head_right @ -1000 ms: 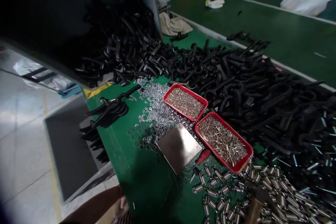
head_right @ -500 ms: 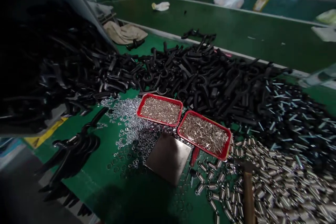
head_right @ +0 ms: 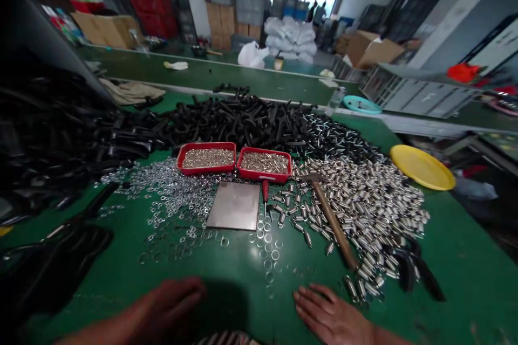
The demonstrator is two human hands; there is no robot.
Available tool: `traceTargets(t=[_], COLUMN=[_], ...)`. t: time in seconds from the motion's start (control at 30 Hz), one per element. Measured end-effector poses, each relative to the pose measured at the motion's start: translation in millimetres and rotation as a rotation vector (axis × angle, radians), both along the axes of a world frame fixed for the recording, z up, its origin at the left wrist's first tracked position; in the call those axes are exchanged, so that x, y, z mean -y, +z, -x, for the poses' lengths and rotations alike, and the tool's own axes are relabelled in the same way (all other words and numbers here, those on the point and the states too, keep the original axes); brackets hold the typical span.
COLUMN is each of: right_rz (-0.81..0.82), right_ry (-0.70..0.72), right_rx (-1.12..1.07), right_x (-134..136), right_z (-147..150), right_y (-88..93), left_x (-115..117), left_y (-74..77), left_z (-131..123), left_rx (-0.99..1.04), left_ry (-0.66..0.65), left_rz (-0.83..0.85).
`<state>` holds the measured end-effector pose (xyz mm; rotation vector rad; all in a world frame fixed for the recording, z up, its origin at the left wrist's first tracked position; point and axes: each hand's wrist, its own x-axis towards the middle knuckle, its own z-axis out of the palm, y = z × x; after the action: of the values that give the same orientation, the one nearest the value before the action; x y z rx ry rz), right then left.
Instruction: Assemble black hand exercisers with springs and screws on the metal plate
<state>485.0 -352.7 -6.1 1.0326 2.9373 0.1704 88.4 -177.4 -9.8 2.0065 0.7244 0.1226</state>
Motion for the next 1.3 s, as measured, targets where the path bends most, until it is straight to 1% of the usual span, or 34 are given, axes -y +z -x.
traceTargets(t=[0.07, 0.13, 0.2, 0.27, 0.33, 0.37, 0.43, 0.5, 0.57, 0.63, 0.7, 0.73, 0.8, 0.87, 0.93, 1.0, 1.1, 1.13, 1.2, 1.3], right_rz=[0.035, 0.072, 0.092, 0.097, 0.093, 0.078, -0.003, -0.117, -0.195, -0.188, -0.109, -0.057, 0.036, 0.098, 0.188, 0.388, 0.753, 0.839, 0.944, 1.014], right_ry=[-0.018, -0.081, -0.208, -0.328, -0.391, -0.421, -0.527, -0.675, -0.811, -0.947, -1.076, -1.129, -1.187, -1.193, -1.161, -1.081, -0.889, -0.830, -0.730, -0.617], right_rx=[0.042, 0.025, -0.054, -0.156, -0.240, -0.277, -0.363, -0.461, -0.518, -0.502, -0.487, -0.518, -0.691, -0.952, -1.245, -1.549, -1.914, -1.993, -2.103, -2.182], right_x=[6, 8, 6, 2, -1, -3, -7, -16, -29, -46, -62, -70, -85, -97, -107, -115, -122, -125, -130, -140], right_z=[6, 8, 8, 8, 10, 11, 15, 19, 19, 17, 13, 9, 2, -6, -14, -19, -22, -21, -19, -13], right_y=[9.1, 10.2, 5.6, -1.6, -8.9, -12.3, -17.7, -21.4, -23.5, -24.4, -24.6, -24.5, -23.8, -22.3, -19.3, -15.2, -8.5, -6.7, -3.7, 0.7], left_x=[19, 37, 52, 61, 64, 64, 62, 55, 44, 28, 12, 5, -5, -8, -6, -3, 0, 1, 1, 0], left_y=[-0.7, -7.1, -18.0, -28.5, -33.0, -32.4, -27.1, -21.1, -19.0, -22.7, -30.2, -34.4, -41.1, -43.8, -42.7, -39.7, -36.3, -35.9, -35.6, -33.4], left_z=[-8, -20, -31, -38, -42, -45, -56, -74, -98, -123, -143, -151, -160, -161, -160, -160, -162, -163, -164, -163], left_rx=[0.021, 0.037, 0.060, 0.090, 0.113, 0.122, 0.148, 0.185, 0.210, 0.206, 0.180, 0.165, 0.140, 0.124, 0.105, 0.083, 0.070, 0.072, 0.079, 0.141], left_ry=[-0.082, -0.148, -0.164, -0.132, -0.111, -0.133, -0.262, -0.404, -0.482, -0.468, -0.378, -0.314, -0.214, -0.183, -0.192, -0.198, -0.195, -0.193, -0.190, -0.178], left_rz=[-0.050, -0.151, -0.282, -0.394, -0.471, -0.514, -0.625, -0.740, -0.804, -0.824, -0.824, -0.821, -0.814, -0.809, -0.804, -0.797, -0.798, -0.800, -0.796, -0.747])
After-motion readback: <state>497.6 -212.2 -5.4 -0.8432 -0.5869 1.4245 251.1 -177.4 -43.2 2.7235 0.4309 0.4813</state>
